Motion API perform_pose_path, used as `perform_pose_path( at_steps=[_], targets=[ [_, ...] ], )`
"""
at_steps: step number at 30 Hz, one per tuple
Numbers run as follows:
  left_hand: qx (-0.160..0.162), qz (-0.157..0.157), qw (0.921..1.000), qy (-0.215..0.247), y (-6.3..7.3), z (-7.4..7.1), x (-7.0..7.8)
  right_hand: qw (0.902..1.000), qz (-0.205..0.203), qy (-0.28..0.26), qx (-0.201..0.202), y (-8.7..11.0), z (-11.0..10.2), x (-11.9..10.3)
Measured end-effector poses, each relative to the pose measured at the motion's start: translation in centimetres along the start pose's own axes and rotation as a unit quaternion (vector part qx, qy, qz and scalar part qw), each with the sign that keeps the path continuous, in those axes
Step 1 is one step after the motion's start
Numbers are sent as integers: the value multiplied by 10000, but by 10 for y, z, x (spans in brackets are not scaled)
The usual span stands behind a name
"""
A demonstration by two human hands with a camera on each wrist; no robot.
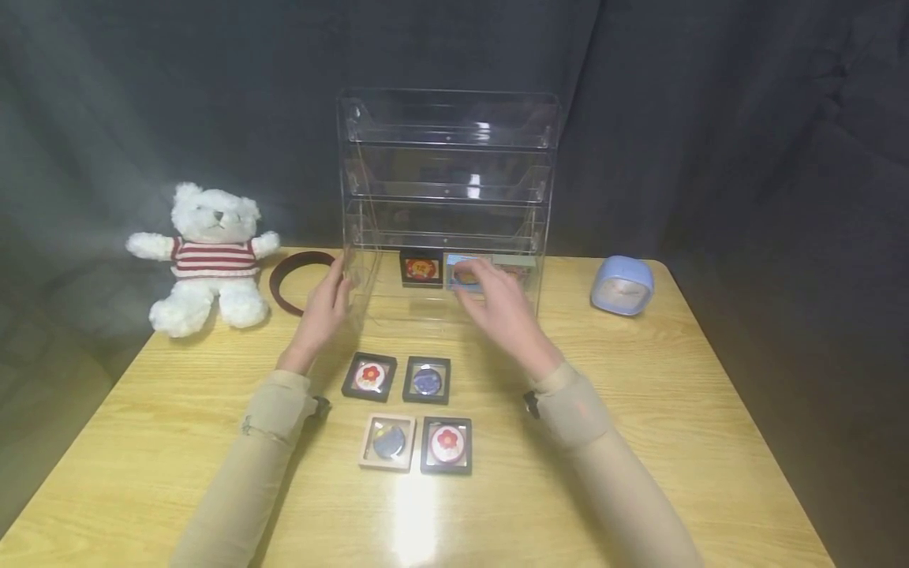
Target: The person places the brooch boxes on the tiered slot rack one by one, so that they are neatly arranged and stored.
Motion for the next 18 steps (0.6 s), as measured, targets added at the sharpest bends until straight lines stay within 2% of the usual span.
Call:
perform_pose_path(
  at_steps=[8, 12, 18],
  targets=[
    [23, 19, 10000, -11, -1, 0, 2, 9967, 335, -20, -740, 30, -2, 6],
    [7, -24, 10000, -16, -1, 0, 2, 9933, 321, -9, -1111, 48, 0, 9],
    [-2, -77, 10000, -22, 0, 0, 1, 9767, 177, 181, -2132, 76, 8, 12]
  ],
)
Point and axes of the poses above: each hand's wrist, its own y-axis away from the middle knuckle, its own z-axis out of the palm, x = y × z, the point moved 1 cm from there along -y, towards the middle knuckle, and after that the axes turned 7 degrees about z, right-handed, at the moved point
